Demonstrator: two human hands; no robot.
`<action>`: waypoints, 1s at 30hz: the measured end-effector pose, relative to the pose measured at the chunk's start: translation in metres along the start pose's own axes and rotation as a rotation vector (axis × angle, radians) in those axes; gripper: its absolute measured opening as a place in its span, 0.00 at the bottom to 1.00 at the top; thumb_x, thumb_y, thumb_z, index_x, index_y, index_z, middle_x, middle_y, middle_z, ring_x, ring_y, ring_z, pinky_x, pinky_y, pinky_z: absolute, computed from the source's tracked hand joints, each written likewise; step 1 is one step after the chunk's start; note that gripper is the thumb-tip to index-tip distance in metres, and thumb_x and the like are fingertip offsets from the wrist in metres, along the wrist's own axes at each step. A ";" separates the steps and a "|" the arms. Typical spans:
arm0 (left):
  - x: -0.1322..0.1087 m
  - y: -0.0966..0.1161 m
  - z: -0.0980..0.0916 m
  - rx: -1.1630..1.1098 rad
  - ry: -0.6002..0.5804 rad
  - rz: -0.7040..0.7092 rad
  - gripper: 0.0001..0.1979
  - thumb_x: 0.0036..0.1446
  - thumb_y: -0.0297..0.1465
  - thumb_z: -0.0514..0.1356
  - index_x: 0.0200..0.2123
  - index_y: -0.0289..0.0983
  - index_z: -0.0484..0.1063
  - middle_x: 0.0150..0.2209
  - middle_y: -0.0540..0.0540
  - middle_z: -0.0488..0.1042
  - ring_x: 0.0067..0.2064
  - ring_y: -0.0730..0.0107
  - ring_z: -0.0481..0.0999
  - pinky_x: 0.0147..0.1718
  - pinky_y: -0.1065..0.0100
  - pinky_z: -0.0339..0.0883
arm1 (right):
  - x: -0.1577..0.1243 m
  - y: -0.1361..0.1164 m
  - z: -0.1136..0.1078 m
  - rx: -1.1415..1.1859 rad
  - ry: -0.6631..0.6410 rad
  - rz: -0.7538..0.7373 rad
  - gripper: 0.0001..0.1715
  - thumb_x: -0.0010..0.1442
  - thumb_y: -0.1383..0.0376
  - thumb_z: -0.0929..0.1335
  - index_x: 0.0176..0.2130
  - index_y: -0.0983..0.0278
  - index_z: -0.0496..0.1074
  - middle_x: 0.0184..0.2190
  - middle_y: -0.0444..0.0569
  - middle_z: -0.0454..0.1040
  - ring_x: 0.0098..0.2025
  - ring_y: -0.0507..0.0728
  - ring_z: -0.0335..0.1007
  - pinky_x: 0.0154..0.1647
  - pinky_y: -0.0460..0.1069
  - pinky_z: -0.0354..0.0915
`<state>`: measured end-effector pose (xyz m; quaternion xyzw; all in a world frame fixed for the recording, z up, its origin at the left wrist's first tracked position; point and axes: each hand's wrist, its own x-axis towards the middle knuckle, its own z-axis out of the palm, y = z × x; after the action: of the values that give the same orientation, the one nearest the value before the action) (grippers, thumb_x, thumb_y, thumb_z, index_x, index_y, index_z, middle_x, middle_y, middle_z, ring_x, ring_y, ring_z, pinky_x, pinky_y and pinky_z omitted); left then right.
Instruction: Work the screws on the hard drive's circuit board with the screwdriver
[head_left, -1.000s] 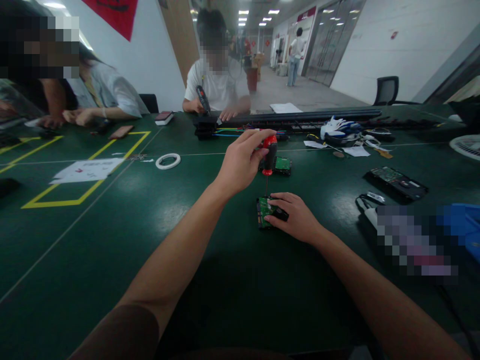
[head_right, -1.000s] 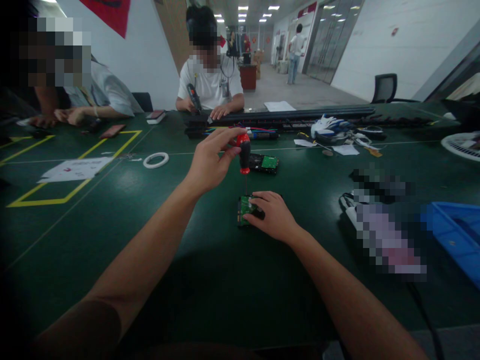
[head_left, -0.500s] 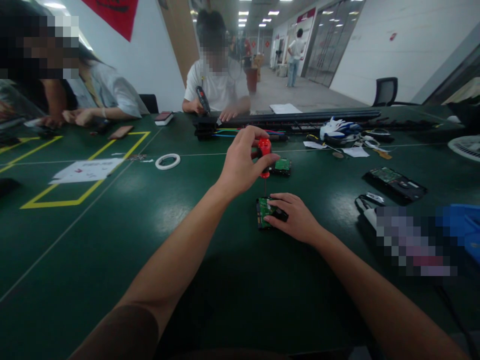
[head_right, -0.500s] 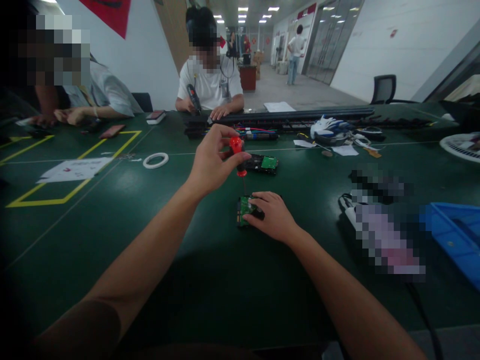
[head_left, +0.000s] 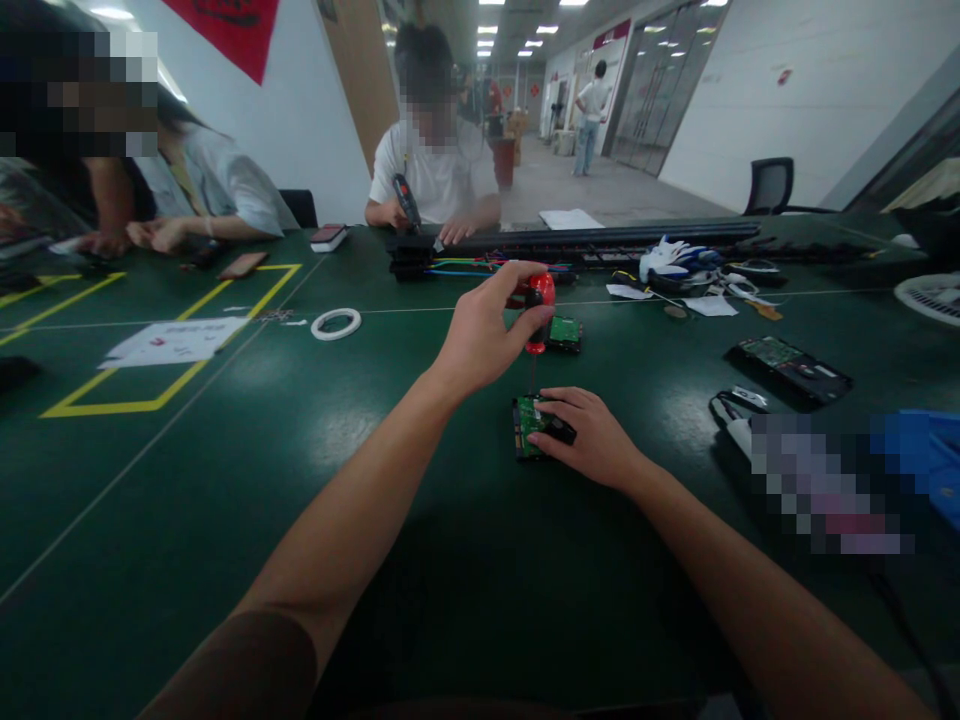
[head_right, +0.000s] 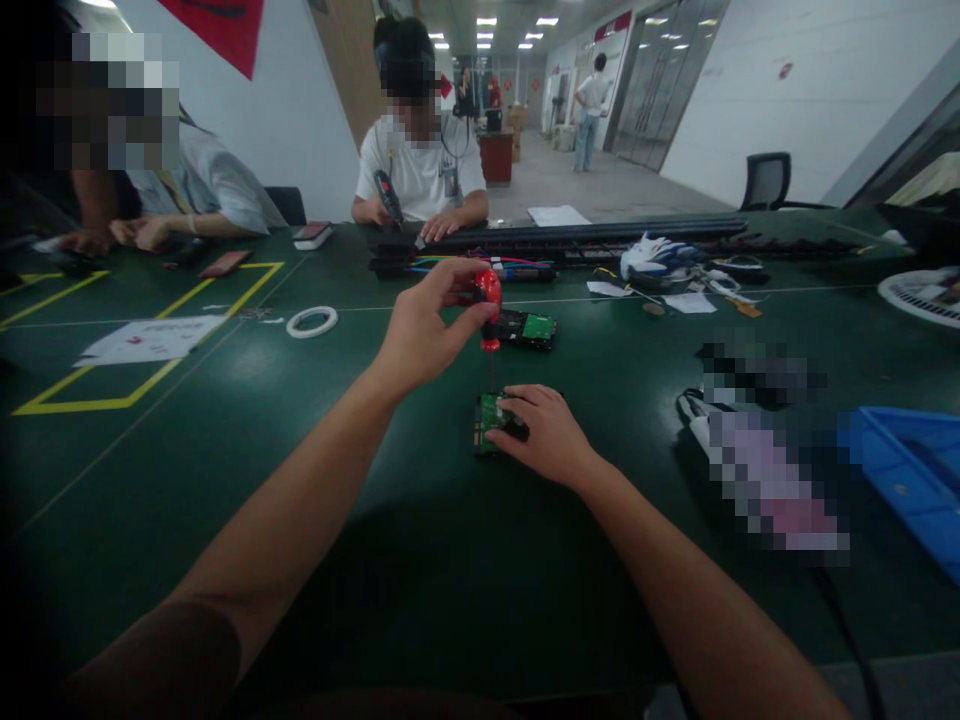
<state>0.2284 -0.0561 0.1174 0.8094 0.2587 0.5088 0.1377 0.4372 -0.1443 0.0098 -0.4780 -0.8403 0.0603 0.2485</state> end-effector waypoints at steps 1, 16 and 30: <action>-0.001 0.000 0.001 -0.029 0.005 -0.009 0.18 0.65 0.30 0.63 0.57 0.40 0.69 0.53 0.44 0.78 0.50 0.64 0.81 0.54 0.58 0.77 | 0.000 0.000 0.000 -0.004 -0.002 0.001 0.25 0.66 0.50 0.72 0.56 0.60 0.77 0.62 0.55 0.75 0.64 0.67 0.71 0.68 0.69 0.64; 0.002 -0.003 -0.004 0.072 0.045 0.054 0.16 0.65 0.26 0.62 0.55 0.40 0.72 0.56 0.43 0.74 0.57 0.62 0.75 0.52 0.63 0.76 | 0.000 0.000 0.001 -0.008 -0.009 0.003 0.25 0.66 0.50 0.72 0.56 0.61 0.77 0.62 0.56 0.75 0.64 0.67 0.71 0.68 0.69 0.63; -0.001 0.002 0.000 -0.086 -0.015 0.017 0.17 0.66 0.30 0.63 0.57 0.40 0.71 0.54 0.44 0.79 0.51 0.65 0.82 0.50 0.63 0.78 | -0.001 0.002 0.003 -0.008 0.013 -0.010 0.25 0.66 0.50 0.72 0.57 0.60 0.77 0.62 0.56 0.75 0.64 0.67 0.71 0.67 0.68 0.64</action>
<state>0.2288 -0.0580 0.1177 0.8087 0.2285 0.5147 0.1700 0.4378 -0.1441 0.0065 -0.4752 -0.8413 0.0525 0.2523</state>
